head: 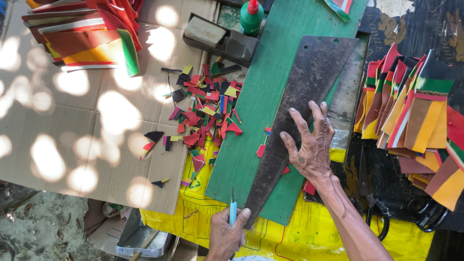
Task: The person uses a utility knife and a metal saw blade as a straightedge to cut small rectangular pieces of multicolored paper on a green cutting board. They repeatedly align the blade, cut along its edge, and stack the finished pieces on the table.
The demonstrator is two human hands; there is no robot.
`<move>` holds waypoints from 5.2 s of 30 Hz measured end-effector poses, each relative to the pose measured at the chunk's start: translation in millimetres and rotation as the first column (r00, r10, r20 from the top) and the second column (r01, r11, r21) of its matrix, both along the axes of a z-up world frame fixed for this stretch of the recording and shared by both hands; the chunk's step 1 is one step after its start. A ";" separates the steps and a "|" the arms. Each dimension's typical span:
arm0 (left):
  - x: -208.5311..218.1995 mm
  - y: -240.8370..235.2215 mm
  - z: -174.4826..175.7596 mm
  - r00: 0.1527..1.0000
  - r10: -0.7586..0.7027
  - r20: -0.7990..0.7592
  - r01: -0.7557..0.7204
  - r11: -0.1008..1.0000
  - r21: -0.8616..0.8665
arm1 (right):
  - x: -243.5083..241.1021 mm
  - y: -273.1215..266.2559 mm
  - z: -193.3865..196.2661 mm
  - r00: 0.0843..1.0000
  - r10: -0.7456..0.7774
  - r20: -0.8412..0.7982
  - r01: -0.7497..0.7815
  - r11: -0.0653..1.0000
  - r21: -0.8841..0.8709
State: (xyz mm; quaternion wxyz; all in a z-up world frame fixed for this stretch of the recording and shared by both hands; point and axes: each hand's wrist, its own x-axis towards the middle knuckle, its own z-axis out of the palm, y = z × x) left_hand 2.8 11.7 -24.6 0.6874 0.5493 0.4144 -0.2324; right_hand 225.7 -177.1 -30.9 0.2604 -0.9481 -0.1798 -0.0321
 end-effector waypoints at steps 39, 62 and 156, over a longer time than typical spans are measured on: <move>4.0 -1.7 7.6 0.999 0.032 0.010 -0.032 0.999 -0.016 | 21.3 -17.5 43.5 0.879 0.153 -0.451 -0.254 0.952 -0.171; 8.5 -2.8 10.5 1.000 -0.011 0.014 0.010 1.000 0.025 | 24.5 -15.0 48.0 0.882 0.172 -0.439 -0.276 0.943 -0.186; 174.6 -19.0 54.8 0.863 -0.308 0.401 0.109 0.888 0.447 | 1.5 6.4 51.5 0.959 0.123 -0.257 -0.155 0.982 -0.108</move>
